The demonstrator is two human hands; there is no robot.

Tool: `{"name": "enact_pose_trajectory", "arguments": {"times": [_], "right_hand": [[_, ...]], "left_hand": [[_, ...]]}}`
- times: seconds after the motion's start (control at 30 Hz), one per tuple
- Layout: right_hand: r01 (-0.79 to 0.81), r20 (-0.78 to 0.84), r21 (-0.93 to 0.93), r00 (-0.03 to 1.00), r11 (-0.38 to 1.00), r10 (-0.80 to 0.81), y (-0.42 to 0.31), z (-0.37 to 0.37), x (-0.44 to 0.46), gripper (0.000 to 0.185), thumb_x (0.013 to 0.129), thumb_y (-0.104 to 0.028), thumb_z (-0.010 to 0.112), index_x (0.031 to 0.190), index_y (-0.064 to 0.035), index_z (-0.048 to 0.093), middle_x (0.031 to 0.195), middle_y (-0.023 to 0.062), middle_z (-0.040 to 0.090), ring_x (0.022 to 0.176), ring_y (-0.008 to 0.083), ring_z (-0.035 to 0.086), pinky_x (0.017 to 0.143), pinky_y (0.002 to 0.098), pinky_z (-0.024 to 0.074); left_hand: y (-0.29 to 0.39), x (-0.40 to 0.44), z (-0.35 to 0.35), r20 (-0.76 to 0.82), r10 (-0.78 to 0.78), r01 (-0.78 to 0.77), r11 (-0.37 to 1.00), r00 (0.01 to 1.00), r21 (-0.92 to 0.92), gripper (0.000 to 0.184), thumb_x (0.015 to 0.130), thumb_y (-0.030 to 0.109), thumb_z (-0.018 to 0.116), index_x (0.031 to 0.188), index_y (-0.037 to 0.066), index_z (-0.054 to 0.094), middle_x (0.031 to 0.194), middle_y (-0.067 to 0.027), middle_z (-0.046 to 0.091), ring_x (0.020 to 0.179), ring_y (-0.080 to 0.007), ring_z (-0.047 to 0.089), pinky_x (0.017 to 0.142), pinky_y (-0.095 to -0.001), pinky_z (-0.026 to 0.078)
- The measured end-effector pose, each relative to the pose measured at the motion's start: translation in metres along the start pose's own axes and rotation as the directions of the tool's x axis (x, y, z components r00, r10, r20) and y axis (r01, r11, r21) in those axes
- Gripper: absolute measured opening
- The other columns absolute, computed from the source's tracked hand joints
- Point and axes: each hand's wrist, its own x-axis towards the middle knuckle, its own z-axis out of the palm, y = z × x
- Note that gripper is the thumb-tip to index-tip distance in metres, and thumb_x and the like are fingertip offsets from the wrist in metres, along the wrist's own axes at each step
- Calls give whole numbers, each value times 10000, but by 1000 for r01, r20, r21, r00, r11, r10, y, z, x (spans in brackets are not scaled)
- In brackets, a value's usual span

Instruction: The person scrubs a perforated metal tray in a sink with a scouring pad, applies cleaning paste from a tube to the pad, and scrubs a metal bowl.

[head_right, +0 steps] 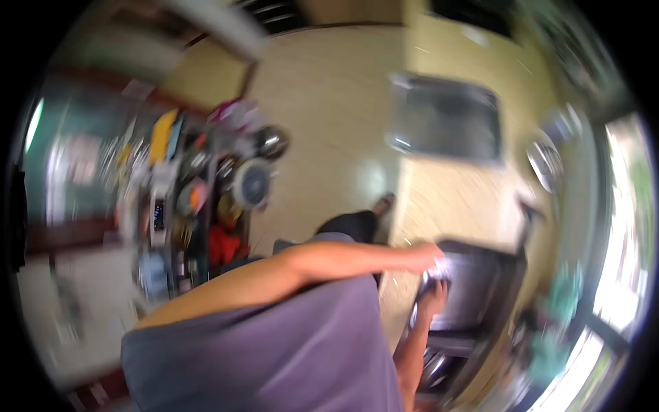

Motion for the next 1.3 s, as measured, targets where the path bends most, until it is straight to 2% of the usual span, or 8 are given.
{"name": "enact_pose_trajectory", "arguments": {"times": [0.1,0.37,0.6,0.77,0.93,1.1,1.2,1.3], "right_hand": [[-340,-45,72,938,938,344,-38,-20,-19,324,928,-94,521,1201,-35,685,1416,161,560,1298,352,531,1104,371,400],[-555,-95,183,811,811,577,-50,-13,-74,373,903,-73,551,1267,-47,628,1445,211,505,1360,376,454,1139,405,380],[-402,-34,224,907,888,419,-56,-9,-74,395,929,-96,547,1319,-53,594,1485,228,454,1411,384,388,1157,427,359],[-625,-115,174,754,761,646,-10,-30,-49,498,956,-94,494,1451,-55,461,1575,228,316,1477,374,276,1227,414,236],[-373,105,198,927,906,359,-57,-19,-36,483,974,-100,445,1446,2,444,1588,185,318,1484,332,276,1230,414,222],[-483,-110,138,860,865,498,-22,-20,-8,488,956,-104,485,1432,4,466,1570,174,358,1460,339,322,1208,438,267],[-255,12,125,967,959,255,-53,-12,-17,493,936,-88,485,1418,15,474,1551,185,386,1436,361,356,1169,441,321],[-502,41,159,864,850,502,-22,-35,5,515,908,-66,481,1417,11,479,1539,198,399,1425,368,372,1155,447,336]], "left_hand": [[5,0,0,60,64,-63,998,996,-21,188,774,67,619,934,-14,678,893,-248,680,858,-420,664,756,-487,525],[-9,63,39,294,-51,-43,951,955,307,306,855,94,596,1135,-29,602,1082,-303,661,1035,-481,624,914,-522,499],[-12,86,59,421,-152,-6,936,894,352,455,891,129,528,1328,6,501,1048,-323,668,1022,-478,636,922,-522,489],[-4,78,53,435,-130,-37,934,891,354,455,887,84,527,1331,-7,492,1045,-314,670,1002,-479,636,901,-526,482],[-11,82,57,417,-90,-65,937,905,343,476,891,86,552,1351,-23,491,1029,-308,674,992,-477,637,894,-521,486],[-15,76,58,399,-63,-86,935,915,345,466,886,82,577,1332,-34,508,1001,-307,675,961,-477,644,868,-525,494],[2,77,53,419,-116,-47,932,901,358,462,888,87,576,1326,-45,509,988,-307,676,954,-481,644,864,-525,493],[-7,75,54,413,-47,-117,925,909,363,460,889,95,576,1321,-49,512,989,-311,675,957,-484,643,866,-525,491]]}}
